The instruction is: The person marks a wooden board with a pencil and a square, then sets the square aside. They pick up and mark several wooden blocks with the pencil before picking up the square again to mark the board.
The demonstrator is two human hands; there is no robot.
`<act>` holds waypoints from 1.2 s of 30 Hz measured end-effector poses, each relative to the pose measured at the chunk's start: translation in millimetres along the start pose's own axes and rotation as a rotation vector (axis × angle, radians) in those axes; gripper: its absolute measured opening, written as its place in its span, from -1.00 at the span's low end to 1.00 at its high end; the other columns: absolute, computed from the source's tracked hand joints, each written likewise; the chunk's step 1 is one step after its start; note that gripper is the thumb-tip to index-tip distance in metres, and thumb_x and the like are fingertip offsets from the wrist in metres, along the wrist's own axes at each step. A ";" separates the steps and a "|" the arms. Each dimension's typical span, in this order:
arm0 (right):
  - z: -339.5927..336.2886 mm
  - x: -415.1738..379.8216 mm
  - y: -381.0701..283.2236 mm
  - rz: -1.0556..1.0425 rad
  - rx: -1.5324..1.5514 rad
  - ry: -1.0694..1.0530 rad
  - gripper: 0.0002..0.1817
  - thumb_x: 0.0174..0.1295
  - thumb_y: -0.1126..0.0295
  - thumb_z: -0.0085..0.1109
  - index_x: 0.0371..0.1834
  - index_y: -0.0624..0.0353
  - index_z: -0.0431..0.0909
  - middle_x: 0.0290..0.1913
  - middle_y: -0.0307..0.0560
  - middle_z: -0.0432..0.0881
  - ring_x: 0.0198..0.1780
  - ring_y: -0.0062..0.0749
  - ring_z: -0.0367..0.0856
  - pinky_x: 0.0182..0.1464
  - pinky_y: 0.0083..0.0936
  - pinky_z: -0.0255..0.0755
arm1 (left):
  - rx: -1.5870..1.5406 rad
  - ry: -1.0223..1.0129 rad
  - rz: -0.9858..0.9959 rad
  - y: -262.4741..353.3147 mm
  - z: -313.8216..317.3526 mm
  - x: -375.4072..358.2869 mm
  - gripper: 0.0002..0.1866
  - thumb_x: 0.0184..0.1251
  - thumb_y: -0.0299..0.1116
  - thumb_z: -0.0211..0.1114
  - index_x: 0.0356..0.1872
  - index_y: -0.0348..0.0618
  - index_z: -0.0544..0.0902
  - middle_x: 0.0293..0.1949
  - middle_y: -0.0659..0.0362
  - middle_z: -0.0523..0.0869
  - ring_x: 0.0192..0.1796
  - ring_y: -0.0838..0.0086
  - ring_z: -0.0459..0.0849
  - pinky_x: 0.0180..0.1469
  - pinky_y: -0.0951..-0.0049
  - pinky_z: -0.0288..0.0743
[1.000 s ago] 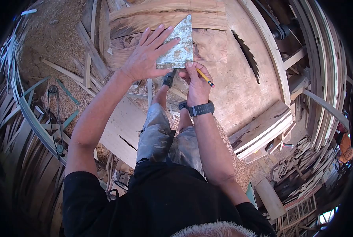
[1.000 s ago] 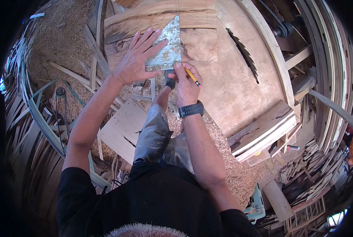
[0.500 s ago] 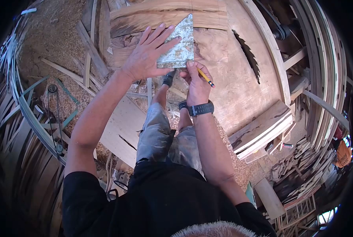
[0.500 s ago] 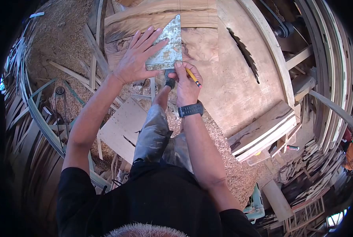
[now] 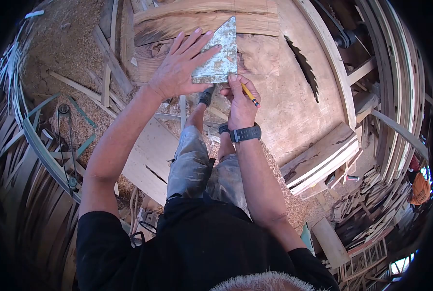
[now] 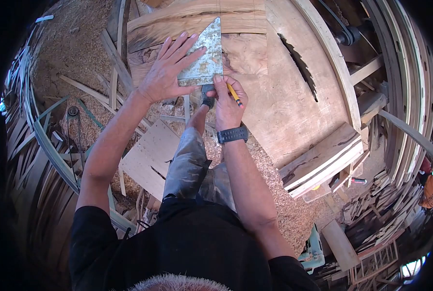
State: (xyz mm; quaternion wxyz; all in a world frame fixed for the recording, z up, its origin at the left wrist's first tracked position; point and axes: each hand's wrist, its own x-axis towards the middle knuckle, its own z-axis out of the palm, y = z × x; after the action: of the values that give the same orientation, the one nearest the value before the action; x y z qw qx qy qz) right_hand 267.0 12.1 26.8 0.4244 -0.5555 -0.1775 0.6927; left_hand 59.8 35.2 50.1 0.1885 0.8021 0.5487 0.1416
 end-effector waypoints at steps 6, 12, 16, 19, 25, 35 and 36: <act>-2.0 -3.8 -10.5 0.021 -0.141 0.010 -0.60 0.55 0.11 0.19 -0.02 0.32 0.71 -0.39 -0.18 0.70 -0.42 -0.58 0.65 -0.28 -0.61 0.53 | -0.004 -0.005 -0.005 0.3 0.5 -0.4 0.06 -0.06 -0.08 0.57 0.62 0.25 0.33 0.68 0.09 0.16 0.69 0.05 0.09 0.69 -0.14 -0.14; -56.6 -29.5 -53.4 -0.268 -0.614 0.067 -0.27 0.65 -0.12 -0.27 0.06 0.37 0.73 -0.40 -0.13 0.67 -0.37 -0.53 0.61 -0.28 -0.54 0.44 | -0.007 -0.007 -0.014 0.8 -0.5 -0.1 0.07 -0.06 -0.11 0.58 0.62 0.25 0.33 0.69 0.09 0.15 0.70 0.06 0.08 0.70 -0.12 -0.14; -41.1 -19.6 -75.5 -0.607 -0.565 0.049 -0.56 0.61 0.14 0.04 0.08 0.34 0.72 -0.24 -0.08 0.75 -0.29 -0.52 0.65 -0.18 -0.57 0.52 | -0.005 0.003 0.000 -0.1 -0.6 -0.7 0.06 -0.03 -0.08 0.59 0.62 0.24 0.32 0.69 0.08 0.14 0.70 0.07 0.08 0.70 -0.11 -0.14; -21.7 16.4 -81.2 -0.632 -0.503 -0.091 -0.68 0.54 0.28 0.17 0.08 0.34 0.72 -0.19 -0.03 0.79 -0.25 -0.54 0.66 -0.14 -0.58 0.55 | 0.000 0.000 -0.005 0.6 -0.3 -0.4 0.06 -0.02 -0.05 0.60 0.62 0.24 0.32 0.69 0.08 0.13 0.70 0.07 0.07 0.70 -0.12 -0.14; 5.9 55.5 -77.8 -0.612 -0.605 -0.203 -0.66 0.53 0.24 0.17 0.04 0.33 0.73 -0.26 -0.13 0.81 -0.30 -0.64 0.64 -0.22 -0.60 0.53 | 0.014 -0.007 0.002 -0.5 1.2 -0.4 0.07 0.00 -0.06 0.59 0.63 0.24 0.30 0.69 0.07 0.13 0.70 0.07 0.07 0.70 -0.10 -0.13; 0.7 46.0 -78.0 -0.536 -0.669 -0.249 -0.66 0.53 0.24 0.15 0.00 0.32 0.74 -0.32 -0.08 0.80 -0.32 -0.58 0.68 -0.22 -0.54 0.57 | 0.019 0.007 0.016 -1.1 3.9 -3.0 0.05 0.04 -0.05 0.58 0.64 0.23 0.27 0.69 0.08 0.13 0.70 0.08 0.08 0.70 -0.10 -0.12; -3.3 35.9 -78.7 -0.534 -0.672 -0.250 -0.66 0.53 0.24 0.15 0.00 0.32 0.74 -0.32 -0.08 0.80 -0.32 -0.58 0.68 -0.22 -0.54 0.57 | 0.032 0.003 0.014 -1.1 3.4 -2.6 0.05 0.05 -0.05 0.58 0.64 0.23 0.28 0.69 0.08 0.13 0.70 0.09 0.08 0.70 -0.09 -0.12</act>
State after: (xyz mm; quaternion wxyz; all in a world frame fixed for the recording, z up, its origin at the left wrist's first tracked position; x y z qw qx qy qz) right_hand 300.0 84.9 60.0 0.3597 -0.5091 -0.5798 0.5246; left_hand 59.4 32.6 46.6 0.1739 0.8087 0.5455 0.1352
